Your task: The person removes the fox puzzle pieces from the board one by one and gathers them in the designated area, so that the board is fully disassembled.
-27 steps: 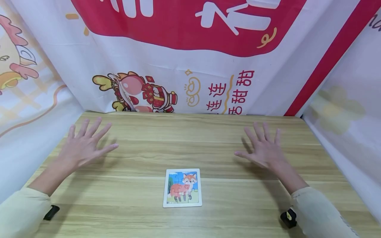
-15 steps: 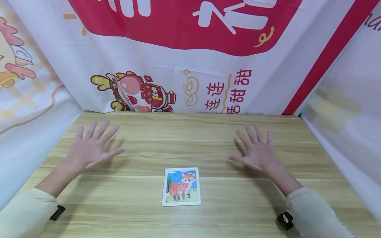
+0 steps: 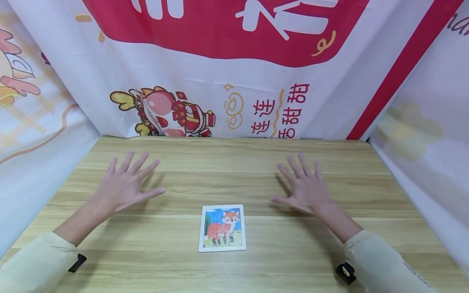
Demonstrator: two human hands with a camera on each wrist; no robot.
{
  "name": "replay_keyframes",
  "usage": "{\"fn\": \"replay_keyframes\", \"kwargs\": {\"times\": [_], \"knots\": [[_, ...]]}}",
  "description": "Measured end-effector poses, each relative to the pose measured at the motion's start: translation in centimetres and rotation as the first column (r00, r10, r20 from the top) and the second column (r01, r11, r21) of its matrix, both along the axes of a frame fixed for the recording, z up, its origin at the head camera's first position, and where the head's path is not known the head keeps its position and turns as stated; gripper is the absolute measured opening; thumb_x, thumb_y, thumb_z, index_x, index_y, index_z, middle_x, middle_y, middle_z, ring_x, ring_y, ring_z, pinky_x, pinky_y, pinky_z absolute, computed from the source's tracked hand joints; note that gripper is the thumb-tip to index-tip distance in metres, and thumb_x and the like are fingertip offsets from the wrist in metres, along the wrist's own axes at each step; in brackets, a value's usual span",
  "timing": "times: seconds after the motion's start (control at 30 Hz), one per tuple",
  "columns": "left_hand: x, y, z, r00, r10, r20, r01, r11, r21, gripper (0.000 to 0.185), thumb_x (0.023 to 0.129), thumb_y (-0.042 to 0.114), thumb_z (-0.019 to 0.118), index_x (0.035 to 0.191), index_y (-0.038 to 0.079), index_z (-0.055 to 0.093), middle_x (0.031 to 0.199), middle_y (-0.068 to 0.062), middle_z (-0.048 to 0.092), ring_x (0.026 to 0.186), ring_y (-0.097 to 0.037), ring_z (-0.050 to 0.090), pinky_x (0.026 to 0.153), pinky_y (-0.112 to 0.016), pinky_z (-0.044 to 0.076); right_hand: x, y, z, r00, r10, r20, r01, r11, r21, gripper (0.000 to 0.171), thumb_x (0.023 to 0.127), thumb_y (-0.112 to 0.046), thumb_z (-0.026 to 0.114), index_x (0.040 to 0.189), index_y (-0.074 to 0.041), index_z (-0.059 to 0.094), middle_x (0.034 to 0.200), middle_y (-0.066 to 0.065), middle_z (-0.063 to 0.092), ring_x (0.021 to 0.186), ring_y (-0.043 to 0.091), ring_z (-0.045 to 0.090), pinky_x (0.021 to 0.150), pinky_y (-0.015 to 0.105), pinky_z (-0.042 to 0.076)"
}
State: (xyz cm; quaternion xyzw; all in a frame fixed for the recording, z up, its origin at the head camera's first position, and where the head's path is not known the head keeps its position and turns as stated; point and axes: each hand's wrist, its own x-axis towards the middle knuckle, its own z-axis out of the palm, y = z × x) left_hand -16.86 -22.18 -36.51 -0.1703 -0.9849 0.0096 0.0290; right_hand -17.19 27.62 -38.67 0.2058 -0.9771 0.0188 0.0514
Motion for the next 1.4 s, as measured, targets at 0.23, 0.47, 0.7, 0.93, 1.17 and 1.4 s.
{"fn": "replay_keyframes", "kwargs": {"times": [0.23,0.47,0.7,0.93,1.17,1.4], "knots": [[0.6,1.9,0.0,0.996,-0.085,0.036,0.083,0.995,0.046,0.093,0.092,0.077,0.051,0.162,0.019,0.036,0.169,-0.017,0.023,0.154,-0.050,0.016,0.119,-0.072,0.011,0.4,-1.4,-0.2,0.999,0.037,0.032,-0.036,0.999,-0.035,0.103,0.085,-0.077,0.063,0.161,-0.014,0.036,0.170,0.018,0.021,0.156,0.045,0.011,0.120,0.070,0.009],[1.1,3.7,-0.3,0.985,-0.162,0.060,0.154,0.981,0.121,0.092,0.089,0.072,0.062,0.159,0.017,0.042,0.167,-0.017,0.031,0.151,-0.050,0.027,0.117,-0.071,0.019,1.0,-3.0,-0.1,0.992,0.108,0.064,-0.103,0.992,-0.075,0.100,0.084,-0.074,0.066,0.160,-0.014,0.041,0.168,0.019,0.027,0.155,0.045,0.019,0.120,0.065,0.022],[1.5,5.3,-0.6,0.969,-0.237,0.076,0.221,0.959,0.176,0.089,0.088,0.067,0.067,0.156,0.014,0.046,0.161,-0.019,0.041,0.145,-0.047,0.039,0.114,-0.070,0.029,1.6,-4.4,-0.3,0.982,0.177,0.068,-0.169,0.979,-0.111,0.099,0.081,-0.077,0.067,0.156,-0.015,0.048,0.162,0.017,0.040,0.149,0.044,0.034,0.114,0.067,0.031],[1.9,6.8,-0.7,0.947,-0.272,0.170,0.229,0.945,0.235,0.079,0.087,0.056,0.076,0.149,0.012,0.055,0.155,-0.018,0.048,0.143,-0.042,0.044,0.113,-0.069,0.033,1.9,-5.6,-0.5,0.972,0.226,0.057,-0.216,0.965,-0.149,0.094,0.079,-0.073,0.073,0.150,-0.014,0.055,0.151,0.017,0.054,0.140,0.043,0.048,0.110,0.066,0.038],[2.1,8.2,-1.0,0.927,-0.315,0.204,0.249,0.923,0.292,0.065,0.086,0.043,0.082,0.140,0.011,0.064,0.145,-0.014,0.057,0.137,-0.037,0.050,0.113,-0.062,0.037,2.7,-6.9,-0.6,0.963,0.238,0.127,-0.215,0.962,-0.170,0.090,0.078,-0.074,0.074,0.145,-0.015,0.061,0.145,0.015,0.059,0.135,0.038,0.053,0.110,0.063,0.040],[2.1,9.1,-1.1,0.917,-0.324,0.234,0.238,0.913,0.331,0.056,0.086,0.035,0.085,0.134,0.011,0.069,0.135,-0.010,0.061,0.125,-0.030,0.056,0.108,-0.056,0.044,3.4,-8.2,-0.9,0.933,0.329,0.146,-0.292,0.929,-0.226,0.081,0.077,-0.070,0.079,0.133,-0.013,0.069,0.131,0.006,0.065,0.122,0.026,0.060,0.104,0.051,0.049]]}}
